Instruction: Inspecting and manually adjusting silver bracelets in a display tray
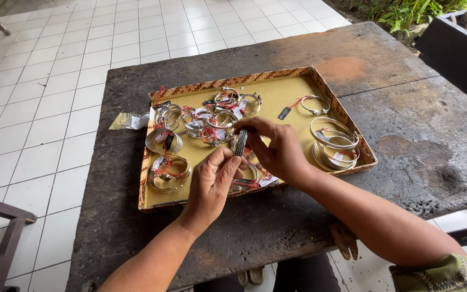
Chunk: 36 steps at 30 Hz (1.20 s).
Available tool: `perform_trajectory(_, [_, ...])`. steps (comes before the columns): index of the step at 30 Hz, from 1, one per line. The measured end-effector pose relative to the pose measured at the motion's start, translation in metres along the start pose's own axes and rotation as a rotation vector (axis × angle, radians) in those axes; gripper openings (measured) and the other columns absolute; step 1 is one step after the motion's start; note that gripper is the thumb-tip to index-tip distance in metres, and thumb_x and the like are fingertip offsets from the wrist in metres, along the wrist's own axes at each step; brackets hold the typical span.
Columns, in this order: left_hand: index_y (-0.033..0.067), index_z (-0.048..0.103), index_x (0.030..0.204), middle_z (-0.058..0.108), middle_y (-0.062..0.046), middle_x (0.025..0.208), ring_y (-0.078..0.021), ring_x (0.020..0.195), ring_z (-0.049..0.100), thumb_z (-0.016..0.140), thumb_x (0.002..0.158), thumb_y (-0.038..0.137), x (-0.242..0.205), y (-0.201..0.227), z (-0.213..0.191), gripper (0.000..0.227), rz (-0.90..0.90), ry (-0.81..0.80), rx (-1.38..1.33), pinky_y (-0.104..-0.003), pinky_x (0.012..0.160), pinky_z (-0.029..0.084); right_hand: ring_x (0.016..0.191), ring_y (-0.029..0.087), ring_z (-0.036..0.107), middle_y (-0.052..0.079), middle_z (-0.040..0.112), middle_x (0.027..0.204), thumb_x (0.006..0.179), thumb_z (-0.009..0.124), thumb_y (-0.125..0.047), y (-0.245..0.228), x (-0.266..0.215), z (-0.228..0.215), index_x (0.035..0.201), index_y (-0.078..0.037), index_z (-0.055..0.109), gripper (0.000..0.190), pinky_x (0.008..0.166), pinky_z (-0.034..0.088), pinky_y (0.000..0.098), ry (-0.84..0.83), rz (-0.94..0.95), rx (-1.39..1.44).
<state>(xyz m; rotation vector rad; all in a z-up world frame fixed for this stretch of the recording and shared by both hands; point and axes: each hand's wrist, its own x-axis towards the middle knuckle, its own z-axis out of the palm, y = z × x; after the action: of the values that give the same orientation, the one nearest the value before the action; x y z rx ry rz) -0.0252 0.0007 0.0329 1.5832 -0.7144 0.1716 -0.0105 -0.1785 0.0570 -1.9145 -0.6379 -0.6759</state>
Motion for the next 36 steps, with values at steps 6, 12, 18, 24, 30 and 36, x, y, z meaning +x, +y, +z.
perform_trajectory(6, [0.0067,0.066,0.096,0.069,-0.01,0.083,-0.0146,0.078,0.066,0.053,0.106,0.032,-0.007,-0.009,0.001,0.03,-0.13,0.021,-0.315,-0.031,0.069,0.061,0.107,0.035,0.074,0.019,0.074,0.118,0.101,0.057,-0.003,-0.031,-0.001,-0.001,0.111,-0.004,0.073,0.019,0.093,0.059,0.045,-0.036,-0.664,-0.564])
perform_trajectory(12, [0.0043,0.065,0.09,0.071,-0.015,0.08,-0.0205,0.07,0.066,0.054,0.105,0.022,-0.002,0.005,-0.003,0.026,0.049,-0.003,0.014,-0.035,0.065,0.059,0.09,0.038,0.076,0.019,0.078,0.101,0.094,0.06,0.008,-0.011,0.004,0.008,0.109,-0.002,0.074,0.022,0.083,0.061,0.0483,-0.035,-0.238,-0.238])
perform_trajectory(18, [0.002,0.065,0.09,0.073,-0.018,0.081,-0.0221,0.073,0.07,0.054,0.105,0.02,-0.002,0.006,0.002,0.026,0.041,-0.02,0.03,-0.038,0.069,0.061,0.088,0.033,0.078,0.015,0.079,0.094,0.094,0.056,0.008,0.011,-0.003,0.007,0.109,-0.005,0.075,0.028,0.084,0.059,0.0471,-0.049,0.034,-0.018])
perform_trajectory(24, [0.0063,0.064,0.092,0.068,-0.01,0.077,-0.0144,0.068,0.064,0.057,0.103,0.023,-0.002,-0.005,-0.001,0.021,-0.155,0.048,-0.256,-0.029,0.062,0.06,0.108,0.035,0.073,0.016,0.078,0.109,0.095,0.065,0.0,-0.033,0.002,0.008,0.104,-0.007,0.078,0.017,0.093,0.057,0.0445,-0.049,-0.501,-0.501])
perform_trajectory(30, [0.0051,0.065,0.092,0.069,-0.013,0.077,-0.0188,0.07,0.066,0.055,0.106,0.023,-0.007,-0.007,-0.003,0.025,0.011,0.018,-0.008,-0.034,0.064,0.06,0.104,0.036,0.073,0.015,0.078,0.102,0.092,0.066,0.005,-0.017,0.006,0.004,0.106,-0.008,0.076,0.022,0.093,0.057,0.0481,-0.036,-0.349,-0.434])
perform_trajectory(36, [0.0042,0.064,0.089,0.07,-0.018,0.078,-0.0331,0.073,0.072,0.06,0.102,0.018,-0.002,-0.005,-0.002,0.019,0.074,0.005,0.124,-0.04,0.065,0.059,0.1,0.033,0.075,0.011,0.078,0.094,0.094,0.068,-0.003,0.016,0.003,0.006,0.109,-0.012,0.076,0.019,0.088,0.057,0.045,-0.041,-0.007,-0.116])
